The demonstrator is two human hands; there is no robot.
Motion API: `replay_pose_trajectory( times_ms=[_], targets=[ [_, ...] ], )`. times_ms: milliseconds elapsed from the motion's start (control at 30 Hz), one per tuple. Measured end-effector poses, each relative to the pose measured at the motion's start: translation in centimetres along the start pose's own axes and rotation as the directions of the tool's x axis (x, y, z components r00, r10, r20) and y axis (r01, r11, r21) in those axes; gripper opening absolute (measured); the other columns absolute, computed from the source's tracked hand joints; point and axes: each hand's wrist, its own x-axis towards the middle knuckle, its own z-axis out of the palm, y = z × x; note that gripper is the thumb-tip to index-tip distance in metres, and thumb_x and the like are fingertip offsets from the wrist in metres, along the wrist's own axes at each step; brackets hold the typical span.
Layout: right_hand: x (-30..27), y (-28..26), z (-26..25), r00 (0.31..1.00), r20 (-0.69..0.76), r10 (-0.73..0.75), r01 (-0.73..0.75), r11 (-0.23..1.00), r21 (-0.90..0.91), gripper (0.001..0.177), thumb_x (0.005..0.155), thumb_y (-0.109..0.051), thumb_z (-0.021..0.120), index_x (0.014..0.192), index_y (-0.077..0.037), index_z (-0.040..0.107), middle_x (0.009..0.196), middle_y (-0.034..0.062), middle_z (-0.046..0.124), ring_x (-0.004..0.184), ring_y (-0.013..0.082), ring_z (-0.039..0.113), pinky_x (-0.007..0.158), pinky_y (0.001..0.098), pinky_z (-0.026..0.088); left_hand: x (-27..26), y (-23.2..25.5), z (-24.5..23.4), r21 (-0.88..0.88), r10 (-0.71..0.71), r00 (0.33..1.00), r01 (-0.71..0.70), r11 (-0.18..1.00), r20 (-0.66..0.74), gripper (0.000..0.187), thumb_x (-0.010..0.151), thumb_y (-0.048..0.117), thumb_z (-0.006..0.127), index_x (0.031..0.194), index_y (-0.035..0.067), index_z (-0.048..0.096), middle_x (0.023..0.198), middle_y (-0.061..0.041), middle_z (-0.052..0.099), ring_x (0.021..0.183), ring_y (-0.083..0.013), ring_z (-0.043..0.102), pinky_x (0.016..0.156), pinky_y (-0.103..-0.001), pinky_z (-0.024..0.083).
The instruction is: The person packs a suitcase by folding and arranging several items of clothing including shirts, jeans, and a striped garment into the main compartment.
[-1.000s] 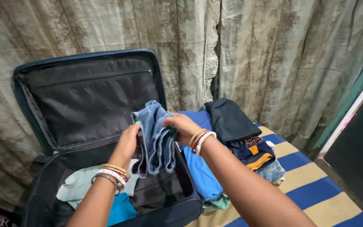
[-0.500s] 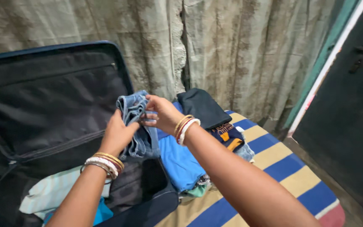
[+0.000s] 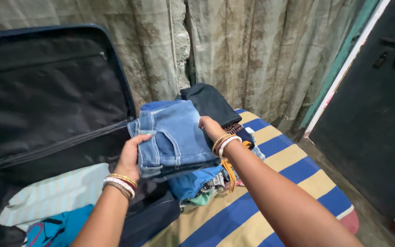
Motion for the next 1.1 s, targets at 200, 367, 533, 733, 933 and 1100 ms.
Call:
replay_pose_trajectory(
  times_ms=[200,367,533,733,933,1100],
  targets=[
    [-0.5,3.9,-1.4,0.993,-0.051,-0.106,0.085,0.948,-0.306,0.056,0.084,-0.015,0.056,0.139,-0.008,0.048,0.101,0.0140,0.068,0.093,0.0286,0.070,0.084,0.0394,0.055,6.1,-7.2,-5.2,0.187,0.088,0.970,-0.045,0.981,-0.228,0.039,0.087,0.024,0.065,0.119,0.002,0.067,0.114,-0.013,0.075,0.100,-0.0285,0.072,0.093,-0.045,0.056],
    [-4.9,2.2,-0.6,0.935,-0.051,-0.352,0.216,0.676,-0.705,0.071,0.075,-0.006,0.065,0.144,-0.015,0.049,0.121,0.0254,0.057,0.110,0.0437,0.059,0.096,0.0482,0.050,8.0,-9.7,-7.1,0.809,0.444,0.871,-0.100,0.580,-0.211,0.064,0.082,0.017,0.072,0.138,-0.005,0.049,0.132,-0.019,0.065,0.123,-0.0352,0.064,0.105,-0.045,0.050],
    [-9.5,-1.1,2.2,0.808,0.068,-0.585,0.401,0.462,-0.791,0.053,0.088,-0.017,0.061,0.140,-0.016,0.055,0.137,0.0163,0.056,0.127,0.0388,0.055,0.108,0.0500,0.045,4.8,-8.5,-2.9,0.847,0.615,0.686,-0.002,-0.531,0.388,0.099,0.080,0.043,0.075,0.155,-0.005,0.031,0.162,-0.026,0.026,0.149,-0.0419,0.025,0.118,-0.054,0.026],
    [-9.9,-0.6,2.9,0.813,0.335,-0.476,0.482,0.227,-0.846,0.074,0.093,-0.052,0.056,0.155,-0.019,0.035,0.163,0.0211,0.023,0.150,0.0464,0.019,0.115,0.0684,0.016,3.8,-8.4,0.6,0.765,0.317,0.902,-0.023,-0.644,0.294,0.117,0.073,0.072,0.071,0.153,0.000,0.027,0.164,-0.026,0.009,0.153,-0.0430,0.009,0.119,-0.061,0.013],
    [-8.3,-0.4,3.0,0.846,0.381,-0.373,0.460,0.149,-0.875,0.092,0.082,-0.054,0.060,0.162,-0.027,0.024,0.166,0.0289,0.008,0.149,0.0579,0.008,0.120,0.0647,0.011,4.8,-9.6,0.7,0.782,0.349,0.903,0.023,-0.623,0.252,0.123,0.069,0.074,0.072,0.155,0.000,0.023,0.164,-0.027,0.009,0.151,-0.0458,0.007,0.116,-0.065,0.015],
    [-7.2,-0.7,3.6,0.840,0.388,-0.381,0.461,0.122,-0.879,0.093,0.078,-0.054,0.060,0.161,-0.029,0.025,0.166,0.0300,0.007,0.148,0.0603,0.007,0.120,0.0647,0.012,5.4,-9.8,0.0,0.789,0.366,0.891,0.014,-0.615,0.269,0.122,0.069,0.073,0.073,0.154,0.001,0.024,0.163,-0.027,0.011,0.151,-0.0465,0.009,0.115,-0.066,0.017]
  ],
)
